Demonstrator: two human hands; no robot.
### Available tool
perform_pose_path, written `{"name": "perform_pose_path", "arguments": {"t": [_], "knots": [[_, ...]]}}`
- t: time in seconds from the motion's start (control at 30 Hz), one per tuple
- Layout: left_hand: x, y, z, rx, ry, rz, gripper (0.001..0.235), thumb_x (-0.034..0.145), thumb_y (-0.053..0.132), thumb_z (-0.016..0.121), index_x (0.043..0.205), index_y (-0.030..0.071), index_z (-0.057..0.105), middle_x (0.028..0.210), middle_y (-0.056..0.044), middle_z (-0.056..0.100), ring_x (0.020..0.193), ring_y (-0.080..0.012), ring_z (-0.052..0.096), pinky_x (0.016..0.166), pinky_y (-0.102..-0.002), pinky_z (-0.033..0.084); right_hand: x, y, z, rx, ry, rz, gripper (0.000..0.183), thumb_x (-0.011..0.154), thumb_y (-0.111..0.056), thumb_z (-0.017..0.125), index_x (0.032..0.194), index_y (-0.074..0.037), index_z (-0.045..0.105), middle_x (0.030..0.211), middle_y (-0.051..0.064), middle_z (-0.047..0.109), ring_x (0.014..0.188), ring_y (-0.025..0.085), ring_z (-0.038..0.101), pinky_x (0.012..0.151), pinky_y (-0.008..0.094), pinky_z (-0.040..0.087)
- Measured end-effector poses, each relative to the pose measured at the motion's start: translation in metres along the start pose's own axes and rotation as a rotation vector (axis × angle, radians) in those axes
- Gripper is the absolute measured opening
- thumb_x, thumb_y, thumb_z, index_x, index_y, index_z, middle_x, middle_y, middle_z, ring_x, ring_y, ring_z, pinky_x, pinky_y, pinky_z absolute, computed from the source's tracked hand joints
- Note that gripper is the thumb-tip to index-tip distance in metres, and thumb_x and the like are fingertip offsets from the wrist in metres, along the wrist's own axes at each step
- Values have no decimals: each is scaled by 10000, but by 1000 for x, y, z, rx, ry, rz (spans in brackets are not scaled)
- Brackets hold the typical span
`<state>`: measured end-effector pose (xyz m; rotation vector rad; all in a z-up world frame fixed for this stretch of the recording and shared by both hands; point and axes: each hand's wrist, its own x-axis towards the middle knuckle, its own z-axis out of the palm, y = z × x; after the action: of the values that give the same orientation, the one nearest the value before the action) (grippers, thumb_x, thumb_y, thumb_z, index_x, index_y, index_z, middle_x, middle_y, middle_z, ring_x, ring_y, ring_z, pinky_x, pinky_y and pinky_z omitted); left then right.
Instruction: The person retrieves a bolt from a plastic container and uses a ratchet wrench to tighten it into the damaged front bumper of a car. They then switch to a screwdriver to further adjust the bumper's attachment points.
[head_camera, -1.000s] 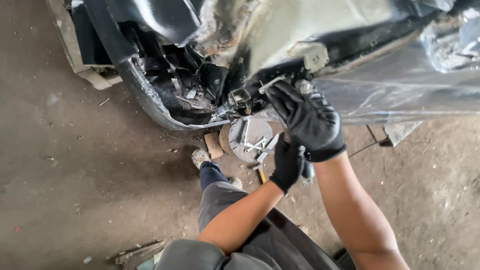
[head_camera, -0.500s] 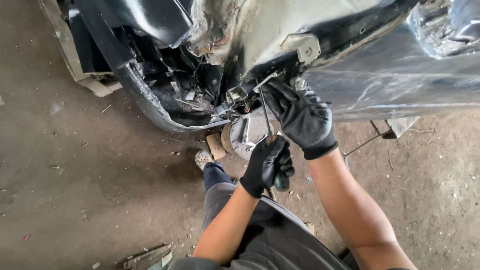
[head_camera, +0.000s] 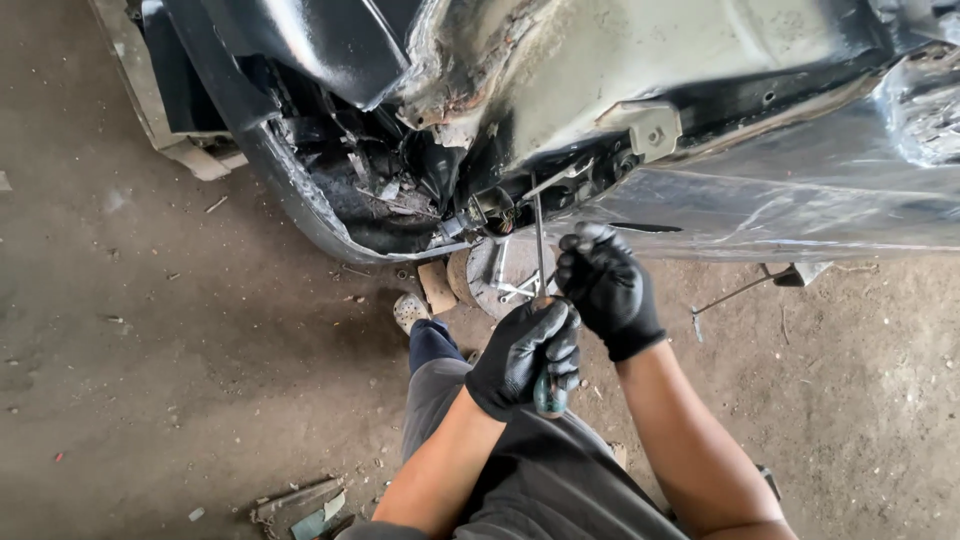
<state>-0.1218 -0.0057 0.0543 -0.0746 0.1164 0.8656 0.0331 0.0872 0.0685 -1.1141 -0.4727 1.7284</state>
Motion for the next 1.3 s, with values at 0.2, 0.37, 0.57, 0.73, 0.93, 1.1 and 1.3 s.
{"name": "perform_pose_path", "arguments": {"t": [0.2, 0.37, 0.57, 0.73, 0.93, 1.1, 1.3], "knots": [[3, -3, -6, -65, 1, -51, 185, 1107, 277, 535, 1103, 92, 553, 742, -3, 468, 644, -147, 495, 590, -323, 471, 36, 43, 0, 218, -83, 244, 239, 1059, -216, 628, 1185, -15, 653, 877, 71, 641, 768, 192, 621, 701, 324, 509], [2, -1, 6, -9, 48, -54, 200, 1108, 281, 527, 1077, 84, 539, 741, -6, 457, 668, -152, 491, 581, -308, 455, 77, 89, -13, 330, -87, 263, 246, 957, -237, 613, 1102, -45, 663, 796, 43, 625, 628, 147, 582, 562, 304, 479], [1, -8, 2, -24, 106, -63, 213, 1110, 301, 524, 1041, 100, 527, 722, -1, 445, 659, -163, 478, 587, -329, 448, 75, 118, 18, 179, 118, 35, 97, 1018, -173, 654, 1012, -78, 639, 728, 1, 563, 542, 113, 516, 449, 271, 384], [4, -7, 12, -33, 167, -53, 168, 1091, 288, 529, 1038, 129, 531, 707, 3, 440, 629, -155, 465, 590, -340, 442, 81, 115, 27, 268, 129, 11, 78, 993, -140, 678, 963, -74, 649, 679, -3, 558, 507, 102, 484, 422, 258, 348], [-1, 7, 23, -37, 117, -102, 209, 1111, 291, 509, 966, 143, 488, 721, 17, 424, 639, -144, 435, 610, -317, 408, 104, 134, 33, 173, 255, -140, 60, 957, -98, 660, 928, -46, 665, 682, 26, 622, 539, 131, 572, 460, 286, 434], [-13, 10, 26, -102, 139, -164, 231, 1133, 291, 500, 960, 138, 499, 699, 37, 399, 633, -120, 408, 621, -299, 395, 111, 179, -1, 211, 116, -158, 155, 1023, -156, 657, 926, -37, 677, 666, 4, 571, 530, 115, 538, 456, 288, 429], [-8, 15, 25, -204, -6, -168, 197, 1125, 286, 489, 1017, 130, 541, 693, 52, 378, 602, -87, 382, 544, -251, 352, 107, 151, 7, 353, -27, -130, 171, 1082, -144, 632, 937, -55, 645, 621, -32, 515, 484, 108, 510, 418, 285, 425]]}}
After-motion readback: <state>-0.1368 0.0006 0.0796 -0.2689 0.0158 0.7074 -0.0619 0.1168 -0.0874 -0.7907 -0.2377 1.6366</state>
